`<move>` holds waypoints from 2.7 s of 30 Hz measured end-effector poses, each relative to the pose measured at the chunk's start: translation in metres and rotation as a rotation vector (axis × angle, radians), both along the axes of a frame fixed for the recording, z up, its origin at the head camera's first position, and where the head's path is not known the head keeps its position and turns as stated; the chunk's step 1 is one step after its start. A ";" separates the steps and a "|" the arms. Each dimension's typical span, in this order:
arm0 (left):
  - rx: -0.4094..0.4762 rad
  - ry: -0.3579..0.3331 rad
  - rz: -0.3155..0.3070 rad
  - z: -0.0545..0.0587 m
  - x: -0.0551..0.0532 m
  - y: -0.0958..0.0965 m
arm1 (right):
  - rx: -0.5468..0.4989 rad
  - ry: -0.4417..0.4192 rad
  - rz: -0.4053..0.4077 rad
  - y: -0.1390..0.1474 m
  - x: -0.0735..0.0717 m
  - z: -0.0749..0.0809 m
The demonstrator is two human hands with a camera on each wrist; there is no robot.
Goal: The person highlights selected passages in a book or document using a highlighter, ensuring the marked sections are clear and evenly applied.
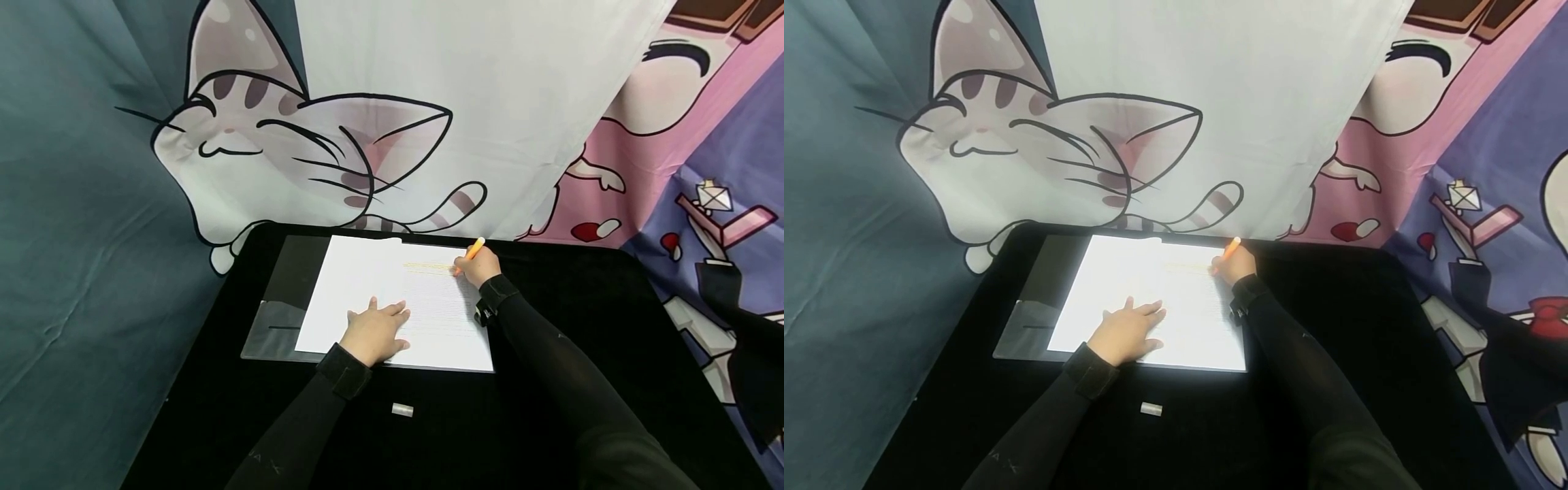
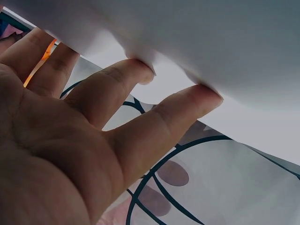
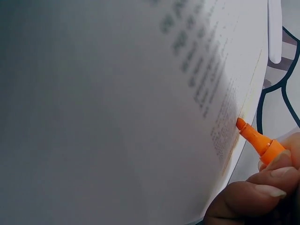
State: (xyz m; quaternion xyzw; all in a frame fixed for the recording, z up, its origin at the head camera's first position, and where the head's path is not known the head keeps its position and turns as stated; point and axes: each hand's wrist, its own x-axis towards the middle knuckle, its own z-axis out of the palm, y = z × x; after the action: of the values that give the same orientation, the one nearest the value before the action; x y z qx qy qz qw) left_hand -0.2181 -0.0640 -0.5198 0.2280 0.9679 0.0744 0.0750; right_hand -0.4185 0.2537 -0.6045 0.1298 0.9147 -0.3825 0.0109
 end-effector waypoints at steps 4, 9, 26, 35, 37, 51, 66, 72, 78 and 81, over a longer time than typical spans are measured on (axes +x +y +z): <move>0.000 0.019 -0.006 -0.019 -0.008 0.000 | 0.012 0.007 -0.006 -0.005 0.009 0.009; 0.012 0.052 -0.009 -0.043 -0.017 -0.001 | 0.022 0.017 0.004 -0.005 0.016 0.019; 0.006 0.003 0.001 0.007 0.004 0.000 | -0.019 -0.044 0.018 0.019 -0.005 -0.003; 0.042 0.050 -0.003 -0.038 -0.015 -0.002 | -0.005 -0.020 0.029 0.025 -0.003 -0.002; 0.046 0.049 -0.007 -0.043 -0.018 -0.002 | -0.006 -0.034 0.022 0.027 -0.004 -0.003; 0.027 0.058 -0.009 -0.035 -0.014 -0.001 | -0.009 -0.013 0.005 0.035 -0.002 -0.004; 0.041 0.012 0.009 -0.030 -0.012 -0.011 | 0.042 -0.039 0.034 0.020 0.004 0.009; 0.032 -0.028 0.006 -0.043 -0.019 -0.014 | -0.018 0.005 0.037 -0.010 0.031 0.053; -0.005 -0.011 0.002 -0.030 -0.017 -0.012 | -0.090 0.108 0.107 -0.081 0.067 0.106; -0.029 -0.030 0.004 -0.011 -0.009 -0.008 | -0.112 0.105 0.158 -0.106 0.067 0.098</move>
State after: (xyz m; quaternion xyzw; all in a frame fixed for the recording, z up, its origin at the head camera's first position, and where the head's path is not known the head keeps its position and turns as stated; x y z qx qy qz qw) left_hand -0.2272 -0.0717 -0.5308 0.2240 0.9681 0.0640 0.0928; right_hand -0.3514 0.1473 -0.5061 0.0363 0.8987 -0.4371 0.0001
